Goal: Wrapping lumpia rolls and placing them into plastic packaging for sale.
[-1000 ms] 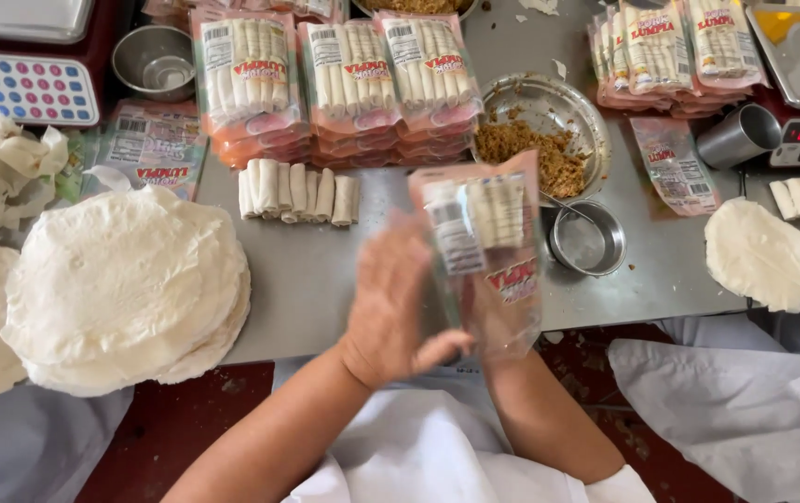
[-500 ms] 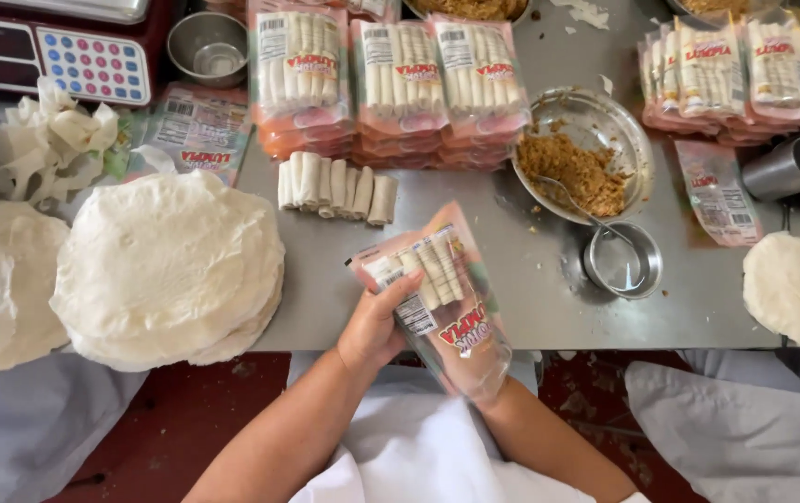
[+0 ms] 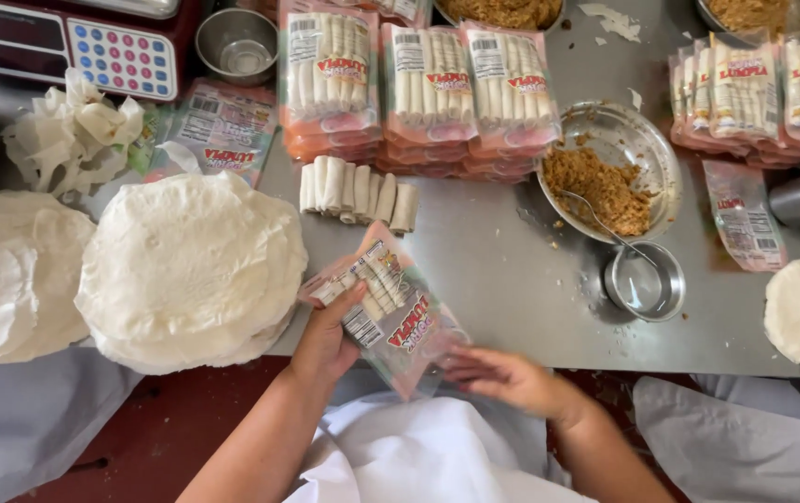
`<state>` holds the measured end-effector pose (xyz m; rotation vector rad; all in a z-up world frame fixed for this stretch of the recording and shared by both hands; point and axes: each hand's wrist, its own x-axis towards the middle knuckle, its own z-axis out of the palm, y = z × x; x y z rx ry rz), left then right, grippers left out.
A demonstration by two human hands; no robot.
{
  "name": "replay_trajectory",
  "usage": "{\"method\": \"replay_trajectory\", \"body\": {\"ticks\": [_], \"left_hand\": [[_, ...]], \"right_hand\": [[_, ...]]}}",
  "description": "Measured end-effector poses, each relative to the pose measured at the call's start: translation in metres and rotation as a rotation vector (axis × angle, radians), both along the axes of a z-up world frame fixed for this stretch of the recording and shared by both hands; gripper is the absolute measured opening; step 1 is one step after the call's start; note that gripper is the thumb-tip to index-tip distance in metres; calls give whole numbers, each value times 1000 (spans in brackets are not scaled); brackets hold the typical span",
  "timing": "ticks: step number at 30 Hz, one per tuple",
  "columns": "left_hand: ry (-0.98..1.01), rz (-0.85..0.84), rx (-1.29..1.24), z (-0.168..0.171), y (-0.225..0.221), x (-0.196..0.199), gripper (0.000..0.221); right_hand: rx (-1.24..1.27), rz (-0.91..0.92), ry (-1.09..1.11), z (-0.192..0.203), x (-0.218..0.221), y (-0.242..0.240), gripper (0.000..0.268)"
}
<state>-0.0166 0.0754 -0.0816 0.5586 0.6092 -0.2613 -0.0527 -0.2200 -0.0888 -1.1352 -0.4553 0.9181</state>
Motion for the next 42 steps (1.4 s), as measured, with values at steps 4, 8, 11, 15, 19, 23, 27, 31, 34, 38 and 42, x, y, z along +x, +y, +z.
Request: {"method": "replay_trajectory", "body": {"ticks": [4,8,11,15,19,23,27,31,34,38,42], "left_hand": [[-14,78,69,-8,8,-6,46],[-23,51,91,-11,9,-14,43],[-5,46,95,-9,9,-20,40],[-60,68,112,-15,9,-27,36],[11,91,124,-5,12,-31,40],[-43,78,112,-14,14,-29,44],[-36,88,75,-6,4,-23,43],[-21,164,70,4,-2,-13,52],[-26,259,39,33,-8,-2,57],[-50,393,-30,28,-22,14,58],[-95,437,-44,39,-39,18,57]], "right_hand": [[-654,-256,-100,35,50,-33,33],[-649,-613,-618,47,96,20,26],[-561,-632,-1132,16,150,81,27],[-494,-480,-1439,-7,204,167,40],[-814,-412,-1831,-46,237,204,42],[-778,-490,-1875,-43,235,197,29],[-616,-640,-1580,-15,218,170,27],[-264,-796,-726,21,167,112,32],[-268,-856,-494,39,119,57,41],[-537,-1065,-452,33,51,-9,20],[-440,-1124,-198,17,3,-3,26]]}}
